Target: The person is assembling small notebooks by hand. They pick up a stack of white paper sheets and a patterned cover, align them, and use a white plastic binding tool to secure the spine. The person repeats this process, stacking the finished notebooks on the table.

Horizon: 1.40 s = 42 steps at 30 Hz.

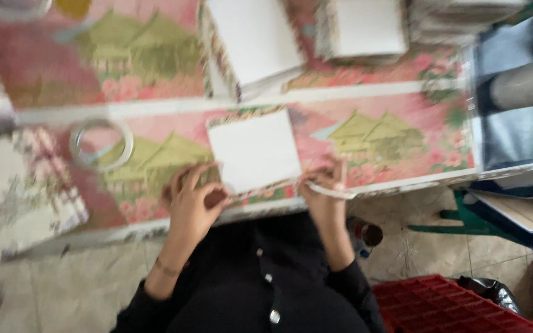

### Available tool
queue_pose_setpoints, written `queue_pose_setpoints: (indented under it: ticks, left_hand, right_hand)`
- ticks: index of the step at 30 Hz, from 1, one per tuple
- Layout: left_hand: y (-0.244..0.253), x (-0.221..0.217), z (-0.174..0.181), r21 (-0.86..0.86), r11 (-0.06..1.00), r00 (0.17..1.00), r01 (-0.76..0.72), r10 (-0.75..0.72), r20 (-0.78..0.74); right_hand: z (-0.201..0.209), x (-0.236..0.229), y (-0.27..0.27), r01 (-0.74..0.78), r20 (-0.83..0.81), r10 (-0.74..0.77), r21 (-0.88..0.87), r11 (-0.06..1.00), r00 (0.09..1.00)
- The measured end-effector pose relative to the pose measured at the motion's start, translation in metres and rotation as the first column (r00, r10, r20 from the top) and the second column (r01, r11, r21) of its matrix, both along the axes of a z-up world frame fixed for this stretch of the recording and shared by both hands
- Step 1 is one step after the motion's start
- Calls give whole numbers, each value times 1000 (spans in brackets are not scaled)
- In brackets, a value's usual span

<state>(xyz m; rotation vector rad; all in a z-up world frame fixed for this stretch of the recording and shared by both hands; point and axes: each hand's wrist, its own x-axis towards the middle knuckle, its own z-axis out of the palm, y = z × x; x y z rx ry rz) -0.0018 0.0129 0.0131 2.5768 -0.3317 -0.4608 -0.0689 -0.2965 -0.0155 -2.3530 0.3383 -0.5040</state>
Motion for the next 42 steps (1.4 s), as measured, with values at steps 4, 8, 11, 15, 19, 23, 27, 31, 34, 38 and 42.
queue_pose_setpoints:
  ticks: [4, 8, 11, 15, 19, 23, 27, 31, 34, 38, 42]
  left_hand:
    - [-3, -1, 4, 19, 1000, 1000, -23, 23, 1]
    - [4, -9, -21, -31, 999, 960, -27, 34, 277]
    - [10, -2, -12, 4, 998, 986, -60, 59, 154]
    - [6, -4, -11, -72, 987, 985, -144, 150, 88]
    - [-9, -18, -44, -73, 970, 936, -233, 244, 255]
    - [-36, -43, -51, -189, 981, 896, -52, 130, 424]
    - [-60, -66, -26, -182, 983, 894, -15, 94, 438]
    - [-55, -51, -23, -199, 979, 896, 42, 51, 440]
    - [-41, -26, -25, -161, 985, 853, 60, 33, 522]
    - [-26, 3, -30, -207, 963, 777, 175, -6, 629]
    - [-25, 6, -71, -131, 988, 868, 82, -6, 497]
  right_hand:
    - [-17, 0, 3, -13, -73, -4, -231, 973, 997]
    - [27, 0, 22, -132, -9, 141, -402, 906, 990]
    - [48, -13, 32, -269, -17, 276, -285, 920, 961]
    - [54, -37, 50, -341, -115, 326, -149, 928, 938]
    - [65, -44, 62, -379, -183, 356, -116, 918, 917]
    - [55, -47, 68, -387, -126, 369, -162, 908, 921]
    - [53, -47, 72, -387, -187, 355, -180, 904, 916]
    - [61, -39, 85, -431, -132, 416, -107, 896, 900]
    - [65, -21, 102, -440, -45, 438, -128, 889, 898]
    - [44, -2, 120, -352, -36, 355, -262, 899, 934]
    - [40, 4, 111, -438, -46, 521, -607, 663, 852]
